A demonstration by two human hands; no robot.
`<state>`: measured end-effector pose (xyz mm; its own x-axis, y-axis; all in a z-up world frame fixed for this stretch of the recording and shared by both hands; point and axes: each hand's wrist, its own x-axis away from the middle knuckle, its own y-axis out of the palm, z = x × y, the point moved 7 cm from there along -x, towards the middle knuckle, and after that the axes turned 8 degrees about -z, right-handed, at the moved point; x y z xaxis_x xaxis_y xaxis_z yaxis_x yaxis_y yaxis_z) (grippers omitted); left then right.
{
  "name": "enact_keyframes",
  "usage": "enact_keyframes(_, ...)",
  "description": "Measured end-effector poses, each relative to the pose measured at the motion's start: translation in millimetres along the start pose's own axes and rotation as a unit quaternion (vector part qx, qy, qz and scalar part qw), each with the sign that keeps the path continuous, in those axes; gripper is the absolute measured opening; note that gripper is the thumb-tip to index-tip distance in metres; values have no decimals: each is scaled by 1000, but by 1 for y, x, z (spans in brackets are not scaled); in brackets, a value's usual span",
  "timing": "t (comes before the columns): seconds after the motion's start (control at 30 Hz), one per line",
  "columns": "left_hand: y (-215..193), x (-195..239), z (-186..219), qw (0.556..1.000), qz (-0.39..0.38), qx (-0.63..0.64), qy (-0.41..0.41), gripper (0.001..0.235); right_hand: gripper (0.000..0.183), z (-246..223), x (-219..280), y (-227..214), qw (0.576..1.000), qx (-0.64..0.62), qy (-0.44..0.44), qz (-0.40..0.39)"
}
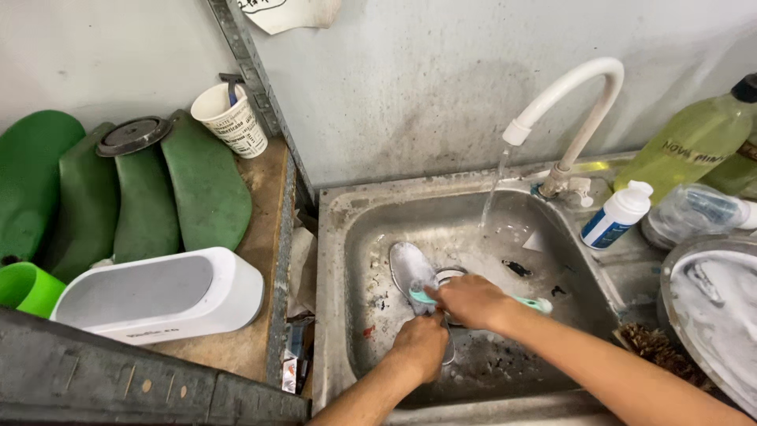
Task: The person scrubs a shoe insole with a toothbrush and soap in a sink, rinses it under running water, and repeats the process on a second insole. The person handles the insoles and toothbrush by hand throughout the task.
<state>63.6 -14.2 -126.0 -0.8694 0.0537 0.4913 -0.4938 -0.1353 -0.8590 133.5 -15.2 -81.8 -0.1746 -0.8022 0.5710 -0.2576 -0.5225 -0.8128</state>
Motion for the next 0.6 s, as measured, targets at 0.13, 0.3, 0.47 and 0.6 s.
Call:
enact_keyframes(0.13,-8,2,1,998,-58,-17,-13,36,21,-2,-36,-26,999,-14,19,49)
enact_keyframes(0.3,15,-5,-1,996,-69,-49,15,27,46,9,-45,-15,994,-47,77,56)
enact_keyframes(0.47,-11,14,6,997,-74,13,-10,36,51,-13,35,-7,994,-104,32,-24)
enact_keyframes(0.6,0,7,1,996,-76,31,-24,35,53,-5,-29,-26,995,-72,36,59)
